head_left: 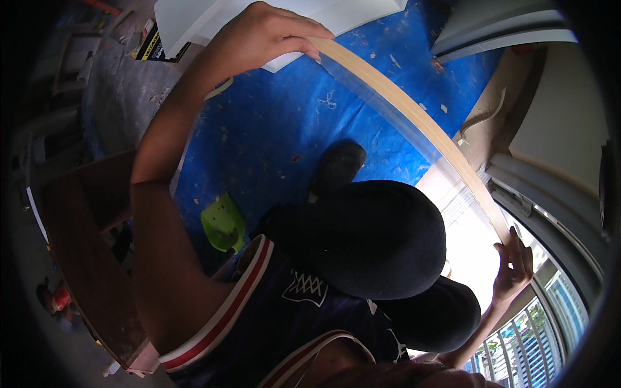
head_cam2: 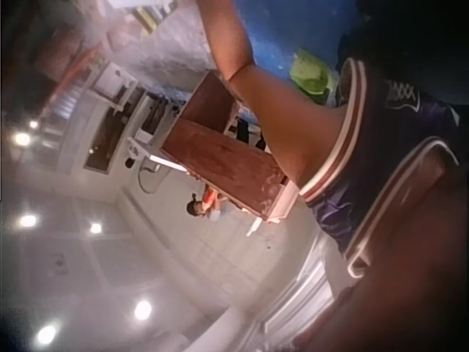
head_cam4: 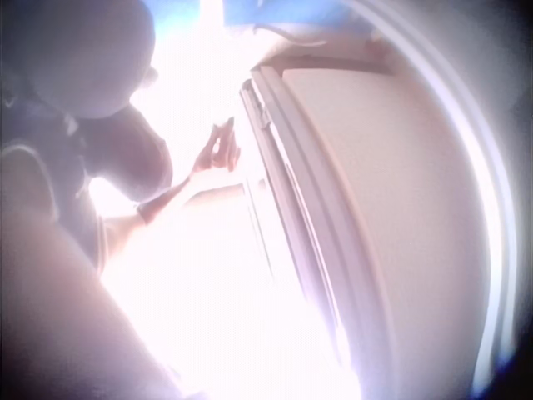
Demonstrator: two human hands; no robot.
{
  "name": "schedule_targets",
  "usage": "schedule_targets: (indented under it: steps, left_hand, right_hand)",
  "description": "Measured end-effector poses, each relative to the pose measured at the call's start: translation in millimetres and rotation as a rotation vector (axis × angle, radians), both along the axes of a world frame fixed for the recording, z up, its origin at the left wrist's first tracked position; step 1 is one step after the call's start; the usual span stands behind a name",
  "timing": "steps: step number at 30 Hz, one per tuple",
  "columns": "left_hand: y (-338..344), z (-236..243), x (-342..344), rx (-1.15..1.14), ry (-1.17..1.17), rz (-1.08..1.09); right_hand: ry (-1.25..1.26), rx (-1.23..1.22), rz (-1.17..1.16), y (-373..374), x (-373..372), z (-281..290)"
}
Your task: The person applies a strip of adhesive edge banding to the side of a white furniture panel by hand, smoothing it down along the edge and folding it around a corner.
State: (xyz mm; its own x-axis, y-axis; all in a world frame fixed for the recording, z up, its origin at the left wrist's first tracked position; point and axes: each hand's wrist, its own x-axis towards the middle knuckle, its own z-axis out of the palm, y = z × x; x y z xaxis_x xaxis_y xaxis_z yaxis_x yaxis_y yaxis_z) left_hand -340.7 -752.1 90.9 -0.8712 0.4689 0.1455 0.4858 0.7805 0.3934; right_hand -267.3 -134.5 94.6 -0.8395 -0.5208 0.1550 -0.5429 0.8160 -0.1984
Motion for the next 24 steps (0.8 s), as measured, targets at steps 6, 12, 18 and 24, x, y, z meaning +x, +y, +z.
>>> schedule_targets:
  steps: [6,12,18,24]
  left_hand:
    - [-1,4,-3,-0.013,-0.041,0.0]
    - [-1,5,-1,-0.039,-0.084,0.024]
    - [1,5,2,-0.126,0.003,-0.03]
    - [43,11,9,-0.266,0.173,-0.122]
  right_hand:
    - [-0.023,0.004,-0.025,0,2,2]
    - [-0.04,-0.009,-0.046,1,5,2]
    - [-0.021,-0.034,-0.064,-1,6,-3]
    - [-0.025,-0.04,-0.064,-7,4,-1]
